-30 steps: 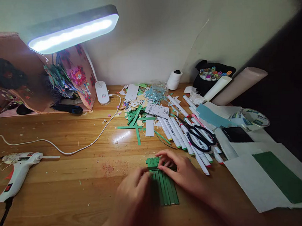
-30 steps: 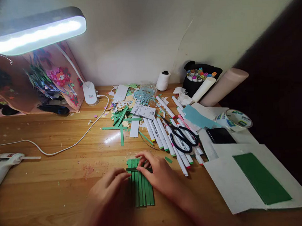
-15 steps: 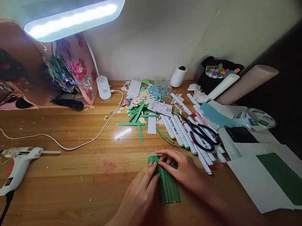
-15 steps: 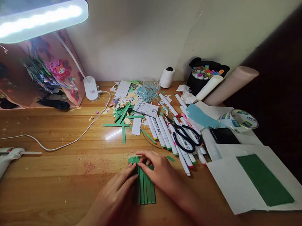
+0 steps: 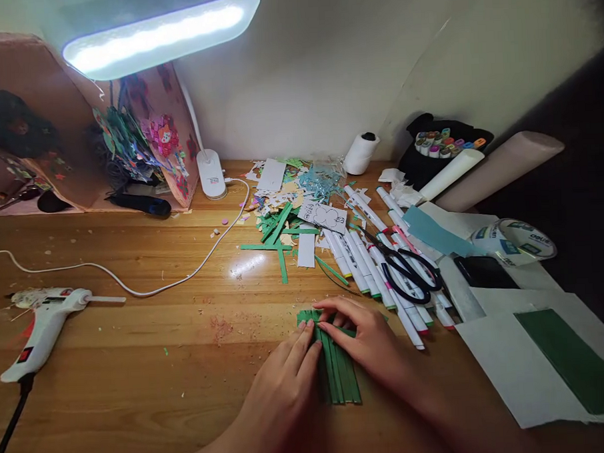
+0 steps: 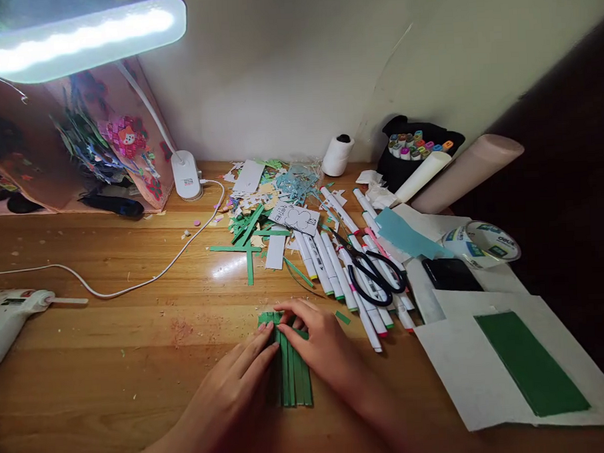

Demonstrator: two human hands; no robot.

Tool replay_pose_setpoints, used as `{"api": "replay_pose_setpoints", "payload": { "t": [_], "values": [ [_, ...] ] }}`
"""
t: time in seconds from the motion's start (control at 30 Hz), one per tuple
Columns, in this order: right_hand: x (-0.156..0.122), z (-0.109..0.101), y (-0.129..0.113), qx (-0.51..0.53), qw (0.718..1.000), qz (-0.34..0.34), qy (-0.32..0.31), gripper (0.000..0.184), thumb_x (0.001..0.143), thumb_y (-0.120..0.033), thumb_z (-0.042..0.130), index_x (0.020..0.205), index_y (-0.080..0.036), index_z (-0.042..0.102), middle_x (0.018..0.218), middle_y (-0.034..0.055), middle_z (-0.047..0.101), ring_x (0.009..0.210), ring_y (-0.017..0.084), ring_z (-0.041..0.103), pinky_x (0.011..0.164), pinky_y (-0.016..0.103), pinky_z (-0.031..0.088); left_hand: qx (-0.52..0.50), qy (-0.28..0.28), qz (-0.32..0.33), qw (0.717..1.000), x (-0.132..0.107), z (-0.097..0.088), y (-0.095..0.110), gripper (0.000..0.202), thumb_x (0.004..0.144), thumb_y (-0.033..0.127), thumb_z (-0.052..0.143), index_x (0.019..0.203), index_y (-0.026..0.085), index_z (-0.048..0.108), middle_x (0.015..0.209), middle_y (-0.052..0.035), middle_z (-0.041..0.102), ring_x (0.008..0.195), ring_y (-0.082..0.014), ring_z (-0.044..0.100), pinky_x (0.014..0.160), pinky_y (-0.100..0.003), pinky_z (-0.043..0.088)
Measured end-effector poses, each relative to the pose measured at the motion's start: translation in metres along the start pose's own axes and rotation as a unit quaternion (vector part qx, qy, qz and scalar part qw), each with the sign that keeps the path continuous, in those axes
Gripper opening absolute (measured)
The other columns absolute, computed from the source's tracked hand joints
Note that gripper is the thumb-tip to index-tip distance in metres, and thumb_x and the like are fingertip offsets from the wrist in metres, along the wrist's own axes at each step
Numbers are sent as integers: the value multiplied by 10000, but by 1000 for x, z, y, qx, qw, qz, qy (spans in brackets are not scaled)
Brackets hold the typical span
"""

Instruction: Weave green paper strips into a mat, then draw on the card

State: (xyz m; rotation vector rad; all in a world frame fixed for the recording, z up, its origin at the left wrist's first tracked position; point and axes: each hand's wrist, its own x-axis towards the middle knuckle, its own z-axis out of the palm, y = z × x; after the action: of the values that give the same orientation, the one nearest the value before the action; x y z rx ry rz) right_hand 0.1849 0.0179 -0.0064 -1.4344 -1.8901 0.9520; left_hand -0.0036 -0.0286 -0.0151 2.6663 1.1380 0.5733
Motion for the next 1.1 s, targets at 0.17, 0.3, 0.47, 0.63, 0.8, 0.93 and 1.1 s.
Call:
{"api": "replay_pose_setpoints", "payload": {
  "t": [0.17, 0.3, 0.47, 0.63, 0.8, 0.93, 1.1],
  "values": [
    [0, 0, -1, -5, 1000, 4, -1, 207, 814, -162, 576, 998, -207, 660, 842, 21, 689, 673, 139, 618, 654, 254, 526, -27, 3, -27, 999, 0, 1, 1, 478, 849, -9, 334, 1306, 89, 436, 1366, -201, 487, 1242, -243, 498, 950, -364, 508],
    [0, -2, -3, -3, 1000, 10, -7, 206, 820, -164, 577, 1004, -211, 658, 842, 19, 686, 677, 141, 617, 650, 255, 517, -72, 3, -76, 994, -1, 5, 1, 540, 846, -5, 317, 1365, 129, 385, 1440, -187, 396, 1278, -236, 456, 962, -367, 495],
    [0, -2, -5, 0, 1000, 5, -1, 201, 826, -168, 568, 997, -216, 661, 836, 20, 685, 683, 142, 619, 649, 260, 515, -131, 12, -111, 985, -1, 9, 1, 586, 838, 1, 329, 1404, 157, 326, 1466, -189, 350, 1296, -248, 433, 959, -379, 497],
    [0, -3, -3, 10, 1000, 6, -1, 197, 828, -164, 575, 1001, -214, 655, 850, 17, 684, 701, 143, 622, 652, 263, 511, -148, 32, -130, 980, -1, 10, 0, 579, 858, 36, 341, 1418, 174, 281, 1464, -181, 354, 1299, -239, 432, 972, -391, 488],
    [1, -10, -8, 71, 997, 5, -14, 158, 872, -236, 554, 999, -205, 643, 945, 38, 683, 789, 151, 642, 709, 263, 530, -120, 66, -146, 980, 5, 15, -2, 562, 908, 94, 357, 1445, 182, 216, 1444, -161, 398, 1290, -226, 447, 980, -372, 484],
    [1, -14, -14, 103, 992, -66, -41, 132, 880, -234, 554, 975, -193, 635, 917, 45, 669, 864, 157, 638, 751, 254, 523, -40, 78, -119, 989, 14, 13, -3, 511, 948, 140, 355, 1438, 117, 208, 1359, -211, 488, 1223, -260, 520, 903, -368, 531],
    [-1, -13, -16, 80, 983, -157, -48, 153, 861, -165, 549, 994, -206, 614, 872, 36, 660, 818, 154, 617, 730, 260, 493, 64, 24, -52, 996, 22, 3, -3, 376, 918, 80, 342, 1280, 82, 441, 1281, -249, 547, 1036, -320, 645, 653, -349, 600]
  ]
}}
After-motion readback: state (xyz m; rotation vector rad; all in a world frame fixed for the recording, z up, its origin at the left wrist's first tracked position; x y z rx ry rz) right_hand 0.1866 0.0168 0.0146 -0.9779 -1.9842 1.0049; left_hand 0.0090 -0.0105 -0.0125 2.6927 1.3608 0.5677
